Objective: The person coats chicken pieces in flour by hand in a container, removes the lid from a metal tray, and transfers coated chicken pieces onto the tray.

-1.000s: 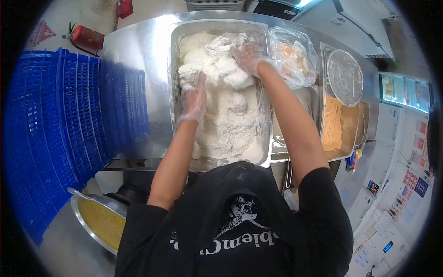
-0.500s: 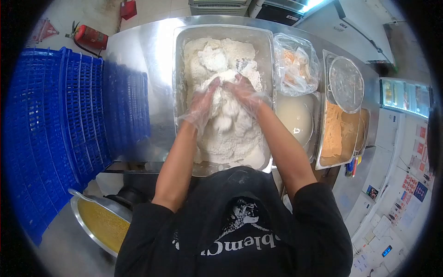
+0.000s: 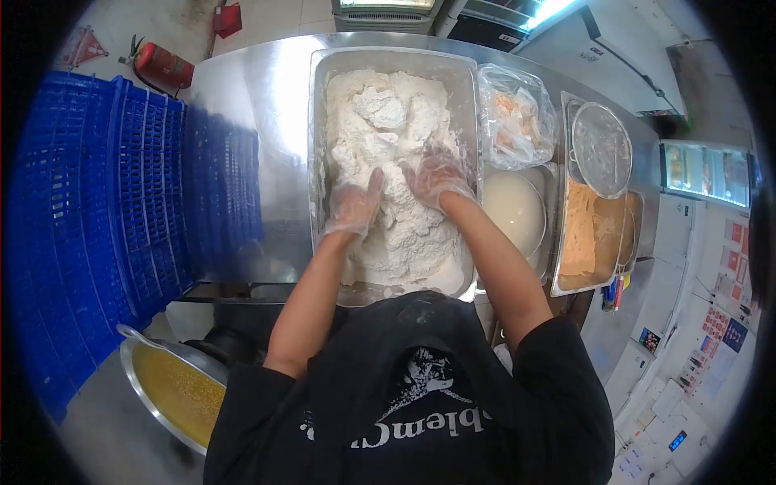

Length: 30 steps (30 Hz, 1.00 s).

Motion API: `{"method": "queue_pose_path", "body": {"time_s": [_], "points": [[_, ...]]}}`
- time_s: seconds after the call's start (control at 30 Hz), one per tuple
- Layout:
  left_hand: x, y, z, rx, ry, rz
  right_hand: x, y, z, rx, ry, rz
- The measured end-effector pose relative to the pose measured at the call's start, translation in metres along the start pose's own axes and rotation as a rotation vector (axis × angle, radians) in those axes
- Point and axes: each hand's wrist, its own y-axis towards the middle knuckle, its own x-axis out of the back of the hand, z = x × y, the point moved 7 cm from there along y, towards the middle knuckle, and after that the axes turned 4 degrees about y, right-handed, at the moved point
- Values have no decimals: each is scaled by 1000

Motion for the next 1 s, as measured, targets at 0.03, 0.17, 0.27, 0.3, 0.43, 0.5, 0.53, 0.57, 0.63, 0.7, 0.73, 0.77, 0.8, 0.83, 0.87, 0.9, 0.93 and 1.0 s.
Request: {"method": "queue_pose_path", "body": {"time_s": [0.03, 0.17, 0.27, 0.3, 0.43, 0.5, 0.53, 0.57, 0.63, 0.7, 0.73, 0.77, 0.8, 0.83, 0.87, 0.9, 0.93, 1.0], "points": [[-8, -10, 3, 35, -81, 8, -2, -6, 3, 29, 2, 120], [-27, -29, 5, 28, -339, -138, -18, -39, 8, 2, 73, 403], [-66, -2, 17, 169, -417, 227, -18, -57, 0, -287, 448, 620], [-56, -12, 6, 163, -415, 232, -31, -59, -5, -294, 449, 615], [-14, -16, -28, 55, -605, 162, -25, -35, -17, -376, 1163, 372], [-5, -7, -27, 14, -642, 186, -19, -25, -22, -349, 1248, 259], [-2, -3, -25, -5, -671, 189, -18, -23, -30, -352, 1193, 124], [6, 1, -24, -30, -489, 167, -11, -14, -37, -306, 999, 82], [3, -10, -15, -4, -392, 128, -12, -7, -40, -163, 621, 48], [0, -26, -8, -131, -195, -17, -30, -35, -22, -25, 393, 275], [-10, -32, 2, -197, -122, -73, -39, -58, -14, 38, 271, 395], [-17, -40, 9, -260, -46, -134, -42, -84, -3, 115, 155, 509], [-35, -45, 24, -187, 32, 15, -11, -106, 12, 23, 162, 473], [-52, -54, 40, -113, 110, 165, 5, -121, 17, -70, 168, 438], [-62, -65, 48, -100, 106, 170, -1, -129, 15, -65, 167, 450], [-69, -75, 54, -61, 11, 148, -9, -134, 8, -82, 276, 465], [-75, -80, 58, -21, -85, 123, -18, -138, 3, -98, 384, 479], [-74, -86, 46, 49, -129, 160, -39, -142, -3, -156, 615, 447]]}}
